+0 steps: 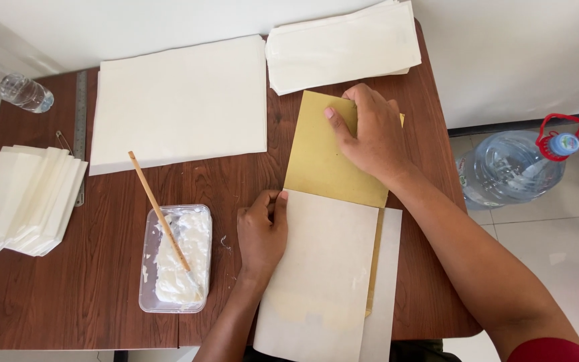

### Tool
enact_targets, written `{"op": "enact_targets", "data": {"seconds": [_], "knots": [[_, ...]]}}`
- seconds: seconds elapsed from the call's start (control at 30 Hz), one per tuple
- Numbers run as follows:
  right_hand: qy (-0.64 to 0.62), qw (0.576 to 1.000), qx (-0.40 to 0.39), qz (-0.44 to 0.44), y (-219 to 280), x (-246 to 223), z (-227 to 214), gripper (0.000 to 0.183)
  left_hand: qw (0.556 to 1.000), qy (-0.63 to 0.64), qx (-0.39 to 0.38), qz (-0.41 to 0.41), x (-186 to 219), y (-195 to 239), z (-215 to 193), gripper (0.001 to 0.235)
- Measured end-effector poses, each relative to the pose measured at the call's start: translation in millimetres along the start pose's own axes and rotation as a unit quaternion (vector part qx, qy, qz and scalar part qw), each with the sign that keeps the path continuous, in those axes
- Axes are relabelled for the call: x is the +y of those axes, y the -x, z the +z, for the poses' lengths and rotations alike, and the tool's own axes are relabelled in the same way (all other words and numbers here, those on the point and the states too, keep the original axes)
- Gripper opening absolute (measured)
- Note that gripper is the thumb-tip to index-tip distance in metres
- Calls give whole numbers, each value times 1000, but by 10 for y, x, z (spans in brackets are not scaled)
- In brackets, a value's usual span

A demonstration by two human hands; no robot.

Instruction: Assembling paper bags by folding paper over a template and applying glue with a stick

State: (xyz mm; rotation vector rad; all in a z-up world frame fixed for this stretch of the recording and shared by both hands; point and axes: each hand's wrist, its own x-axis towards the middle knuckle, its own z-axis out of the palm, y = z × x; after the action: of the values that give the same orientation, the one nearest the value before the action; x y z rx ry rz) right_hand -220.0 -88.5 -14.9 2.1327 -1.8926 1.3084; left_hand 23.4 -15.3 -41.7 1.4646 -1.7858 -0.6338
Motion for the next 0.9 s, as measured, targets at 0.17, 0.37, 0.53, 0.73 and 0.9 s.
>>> {"op": "enact_targets", "data": {"seconds": [0.17, 0.37, 0.53, 0.73, 0.9], "knots": [[-15, 999, -24, 18, 5, -1, 0, 27, 998, 31, -32, -41, 108, -42, -55, 17], [-8, 999, -22, 30, 6, -49, -16, 26, 995, 48, -53, -63, 91, -48, -40, 19], [34, 997, -63, 28, 23, -26, 10, 25, 996, 38, -46, -64, 103, -10, -55, 19], [29, 980, -192, -39, 33, -81, -41, 55, 987, -156, 14, -29, -59, -9, -56, 16], [-67, 938, -337, -42, 39, -194, -167, 69, 941, -334, 53, 5, -186, 44, 1, 19]]}}
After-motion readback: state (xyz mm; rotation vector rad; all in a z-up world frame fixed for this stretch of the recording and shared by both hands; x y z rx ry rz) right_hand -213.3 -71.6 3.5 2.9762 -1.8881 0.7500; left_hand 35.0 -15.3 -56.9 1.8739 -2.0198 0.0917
